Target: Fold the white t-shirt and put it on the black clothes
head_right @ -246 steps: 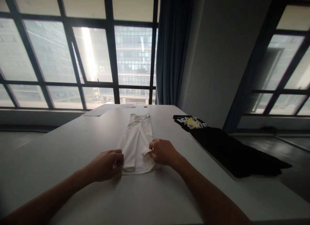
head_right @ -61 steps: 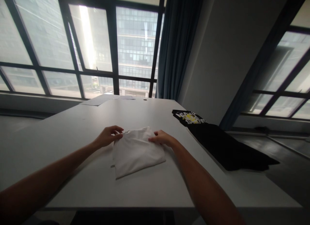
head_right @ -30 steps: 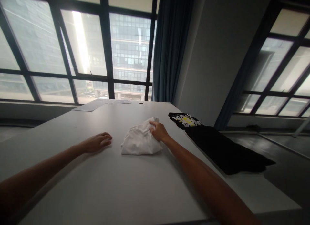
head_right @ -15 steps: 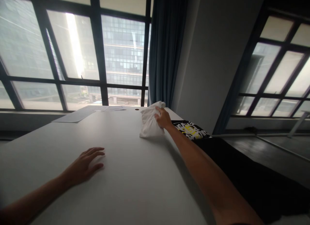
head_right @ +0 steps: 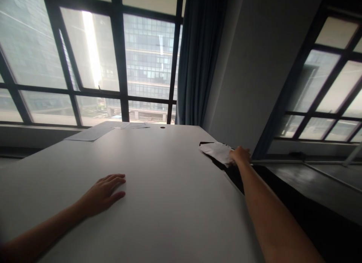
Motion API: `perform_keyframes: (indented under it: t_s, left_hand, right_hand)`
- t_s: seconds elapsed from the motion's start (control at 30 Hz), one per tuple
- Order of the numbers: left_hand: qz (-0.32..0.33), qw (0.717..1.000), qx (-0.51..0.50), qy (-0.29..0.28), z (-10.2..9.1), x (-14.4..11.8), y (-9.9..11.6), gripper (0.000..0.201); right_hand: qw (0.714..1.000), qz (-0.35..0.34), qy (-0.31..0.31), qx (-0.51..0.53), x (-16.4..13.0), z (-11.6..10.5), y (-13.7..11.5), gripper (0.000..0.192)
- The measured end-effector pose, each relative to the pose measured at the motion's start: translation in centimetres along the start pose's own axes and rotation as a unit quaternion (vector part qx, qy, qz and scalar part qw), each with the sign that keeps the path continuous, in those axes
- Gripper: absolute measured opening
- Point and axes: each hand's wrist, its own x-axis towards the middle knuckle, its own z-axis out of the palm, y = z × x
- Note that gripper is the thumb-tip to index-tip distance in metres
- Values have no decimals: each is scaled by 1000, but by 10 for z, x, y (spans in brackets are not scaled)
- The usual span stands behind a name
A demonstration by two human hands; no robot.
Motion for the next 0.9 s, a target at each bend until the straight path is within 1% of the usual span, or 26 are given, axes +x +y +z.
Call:
perform_keyframes:
  t_s: [0.03, 0.07, 0.1, 0.17, 0.23, 0.33, 0.4, 0.47, 0.53, 0.6, 0.73, 0.8, 0.9]
  left_hand:
    - [0, 1000, -3, 1, 0, 0, 0, 50]
    - [0, 1000, -5, 1, 0, 0, 0, 50]
    - [1, 1000, -8, 1, 0, 0, -1, 50]
    - [0, 1000, -12, 2, -1, 0, -1, 49]
    - [-3, 1000, -7, -3, -3, 1, 2, 50]
    - [-43, 998, 33, -43, -9, 7, 17, 51]
    - [-90, 991, 59, -73, -12, 15, 32, 58]
    - [-109, 989, 64, -79, -13, 26, 48, 65]
    - [-104, 991, 65, -52, -9, 36, 61, 69]
    - [-103, 991, 69, -43, 0, 41, 67, 72]
    - [-112, 985, 72, -106, 22, 41, 64, 75]
    - [-110, 985, 72, -113, 28, 40, 60, 76]
    - [-109, 985, 72, -114, 31, 40, 57, 78]
  right_hand:
    - [1000, 9, -21, -15, -13, 2, 0, 51]
    - [999, -1, -40, -21, -29, 2, -4, 51]
    - [998, -33, -57, -25, -47, 2, -13, 50]
    - [987, -138, -84, -8, -87, -1, -38, 50]
    - [964, -233, -126, 37, -132, -3, -66, 53]
    - [919, -327, -196, 99, -201, -8, -104, 58]
    - [892, -368, -238, 108, -239, -12, -124, 61]
    - [874, -395, -262, 109, -268, -16, -141, 63]
    - [866, -406, -268, 115, -285, -20, -154, 63]
    - [868, -398, -274, 114, -293, -19, -163, 63]
    - [871, -374, -310, 78, -297, -9, -170, 69]
    - [869, -374, -318, 71, -297, -5, -169, 70]
    - [867, -370, -327, 61, -298, -5, -168, 71]
